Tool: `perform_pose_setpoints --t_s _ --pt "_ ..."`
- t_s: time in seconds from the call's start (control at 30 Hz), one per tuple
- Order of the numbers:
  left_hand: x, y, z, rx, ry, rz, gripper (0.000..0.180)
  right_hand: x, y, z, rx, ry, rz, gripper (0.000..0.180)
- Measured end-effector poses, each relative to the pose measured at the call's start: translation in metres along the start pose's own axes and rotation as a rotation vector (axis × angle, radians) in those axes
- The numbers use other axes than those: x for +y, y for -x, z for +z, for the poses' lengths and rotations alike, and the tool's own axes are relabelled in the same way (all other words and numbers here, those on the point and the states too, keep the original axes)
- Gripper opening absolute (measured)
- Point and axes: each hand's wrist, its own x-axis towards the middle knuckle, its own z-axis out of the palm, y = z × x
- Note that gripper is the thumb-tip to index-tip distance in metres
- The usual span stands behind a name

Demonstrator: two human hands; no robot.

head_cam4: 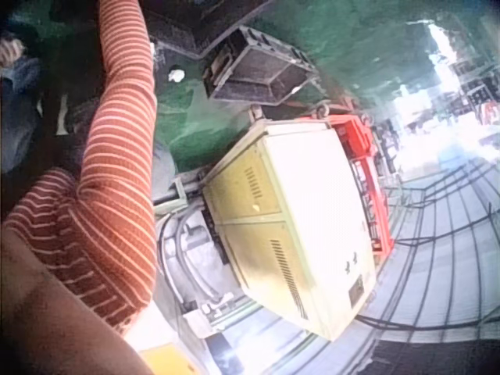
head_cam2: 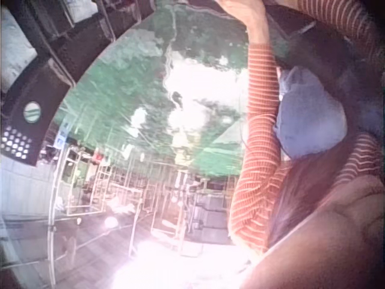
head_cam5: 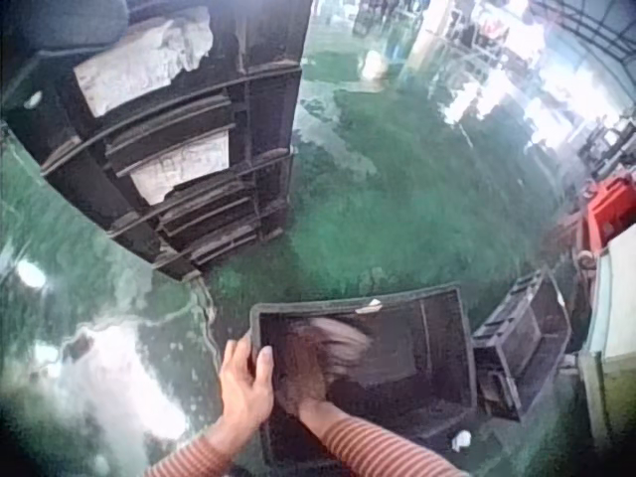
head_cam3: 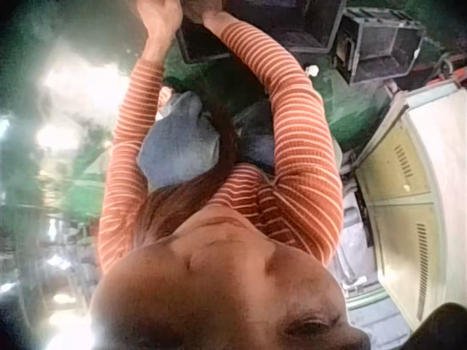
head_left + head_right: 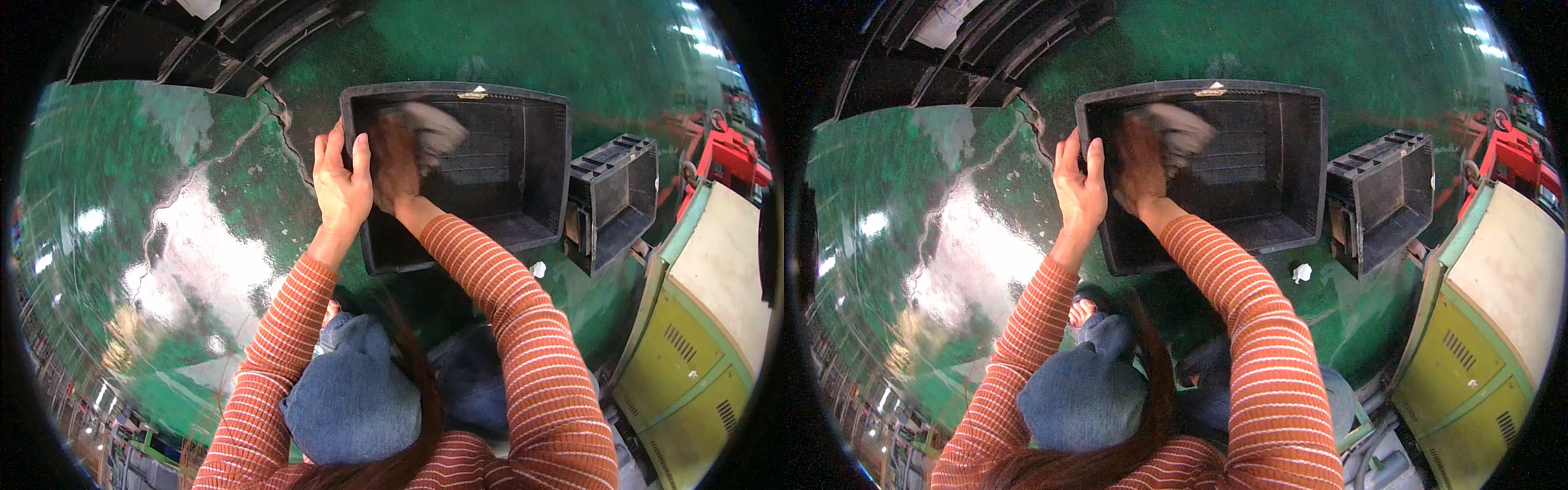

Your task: The person sits on the floor and cleans the inside of black plastic crates using a cloth. They wipe the interior surfaces of several crates one by one, then stack the cleaned crates together.

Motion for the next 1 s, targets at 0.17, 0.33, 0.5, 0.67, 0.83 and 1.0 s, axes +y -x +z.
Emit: perform_pose_setpoints --t_s 0.17,0.33,0.5,0.67,0.83,1.0 --pt "-0.001 0.0 -0.002 -0.018 0.04 0.024 0.035 0.114 0.006 -0.066 -0.105 0.248 -0.356 0.046" --pt "0.009 0.006 0.013 -0.079 0.046 0.02 0.037 0.193 0.062 -0.091 -0.056 0.416 0.266 0.054" --pt "0.009 0.003 0.019 -0.06 0.034 0.059 0.036 0.065 0.021 -0.012 -0.016 0.361 0.345 0.062" --pt "0.002 0.002 0.015 -0.068 0.026 0.121 0.038 0.061 0.013 -0.04 -0.192 -0.152 -0.305 0.051" --pt "0.007 0.003 0.013 -0.077 -0.004 0.087 0.039 0.133 0.039 -0.08 0.116 0.512 -0.052 0.044" --pt "0.006 0.008 0.016 -0.06 0.023 0.059 0.037 0.064 0.006 -0.057 -0.105 0.396 0.53 0.051"
